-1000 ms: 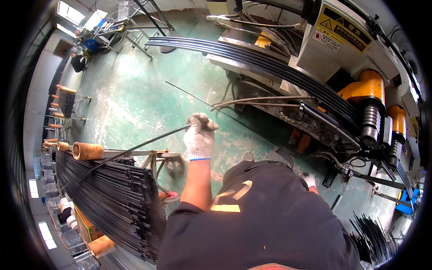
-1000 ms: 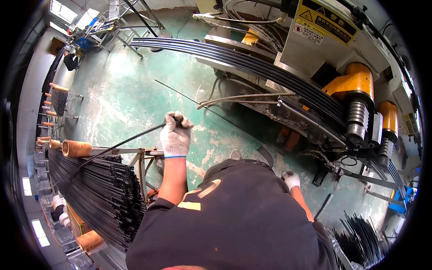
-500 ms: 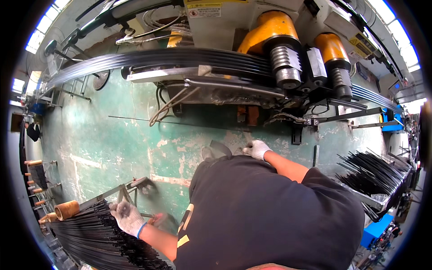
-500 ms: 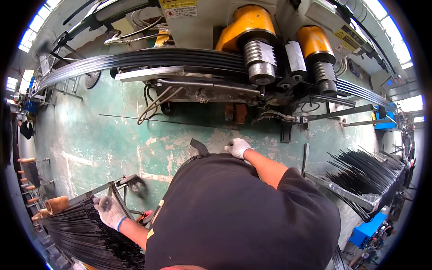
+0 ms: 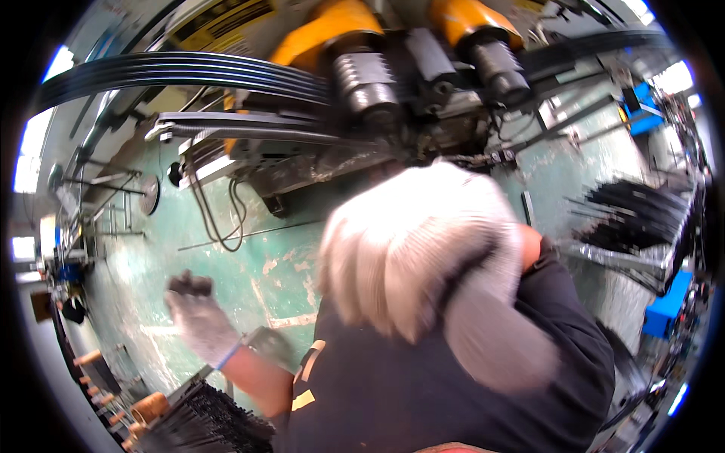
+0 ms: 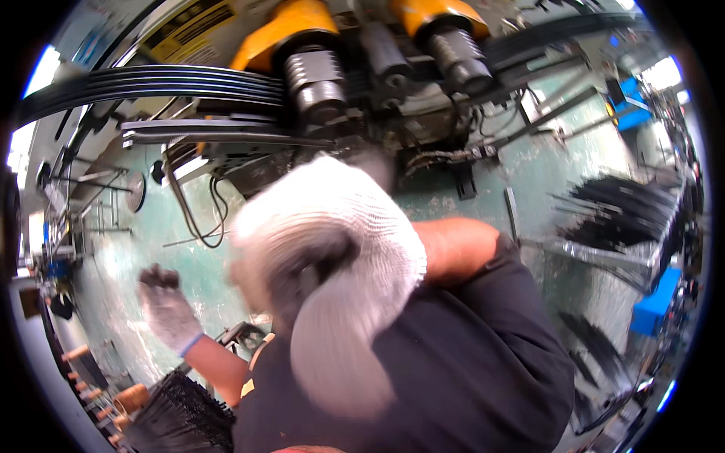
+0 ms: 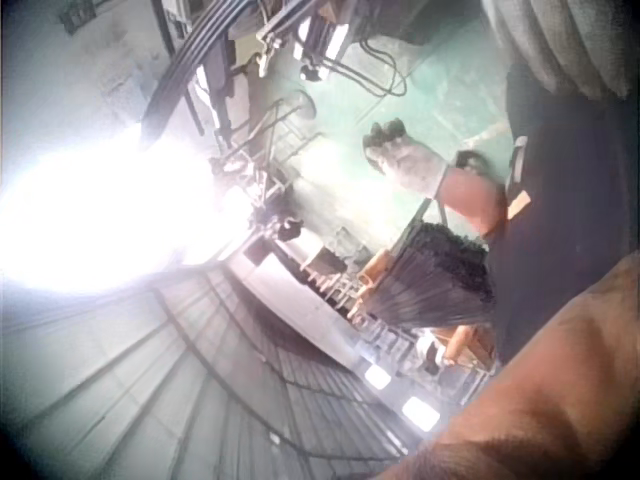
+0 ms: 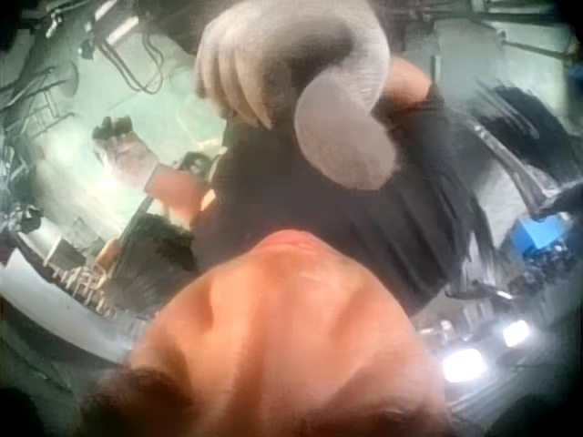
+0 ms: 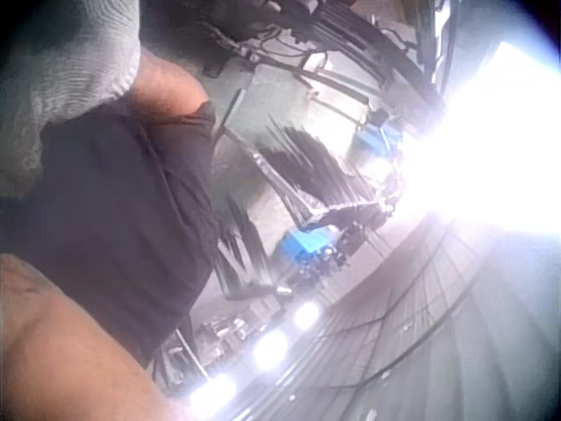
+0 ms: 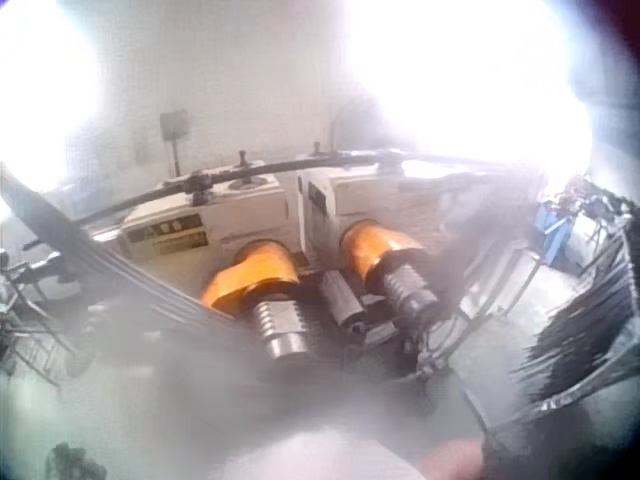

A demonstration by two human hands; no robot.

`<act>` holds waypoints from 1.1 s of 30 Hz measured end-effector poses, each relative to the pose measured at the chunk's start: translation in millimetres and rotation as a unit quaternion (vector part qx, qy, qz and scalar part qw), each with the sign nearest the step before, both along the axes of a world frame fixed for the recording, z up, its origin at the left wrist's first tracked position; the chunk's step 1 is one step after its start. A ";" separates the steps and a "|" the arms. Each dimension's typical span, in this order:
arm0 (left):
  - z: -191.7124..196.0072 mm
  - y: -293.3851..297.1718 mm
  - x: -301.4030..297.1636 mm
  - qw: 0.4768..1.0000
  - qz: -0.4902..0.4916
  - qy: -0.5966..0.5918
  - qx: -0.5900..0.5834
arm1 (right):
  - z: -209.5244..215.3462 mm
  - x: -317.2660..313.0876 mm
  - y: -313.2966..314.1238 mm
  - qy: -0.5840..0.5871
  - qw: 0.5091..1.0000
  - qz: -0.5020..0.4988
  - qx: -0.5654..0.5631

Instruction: The person repeatedly picks up bundles of long black metal rods, feeds them into a bending machine, and removes the bent rods to place them on a nearby rack. The process is repeated continuously throughout the clip.

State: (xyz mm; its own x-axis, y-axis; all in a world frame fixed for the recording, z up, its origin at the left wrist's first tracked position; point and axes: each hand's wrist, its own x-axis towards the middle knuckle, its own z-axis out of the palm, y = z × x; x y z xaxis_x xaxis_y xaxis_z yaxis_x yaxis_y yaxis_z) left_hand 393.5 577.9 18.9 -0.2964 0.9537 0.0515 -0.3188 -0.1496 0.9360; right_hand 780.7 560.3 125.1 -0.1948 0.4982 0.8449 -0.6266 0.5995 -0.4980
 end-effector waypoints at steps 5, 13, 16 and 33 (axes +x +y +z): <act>105.2 78.9 31.5 0.987 -0.096 0.076 0.100 | 57.9 -69.8 -42.9 0.413 0.795 -0.430 -0.113; 212.1 141.9 133.5 0.709 -0.011 0.573 0.411 | 54.3 75.0 -66.3 -0.025 0.871 -0.489 0.034; 239.3 152.7 218.5 0.755 -0.063 0.486 0.435 | 85.1 136.5 -80.3 -0.122 0.672 -0.724 -0.098; 287.2 210.4 347.7 0.875 -0.167 0.320 0.324 | 233.3 280.0 144.5 -0.258 0.383 -0.880 -0.112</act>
State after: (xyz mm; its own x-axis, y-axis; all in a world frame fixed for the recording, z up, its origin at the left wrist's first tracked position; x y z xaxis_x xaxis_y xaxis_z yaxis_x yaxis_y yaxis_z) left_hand 741.2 788.3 306.1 0.2808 0.6913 0.6658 0.1115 -0.7125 0.6927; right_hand 1060.7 704.9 358.4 0.4964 0.2906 0.8180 0.8663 -0.2272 -0.4449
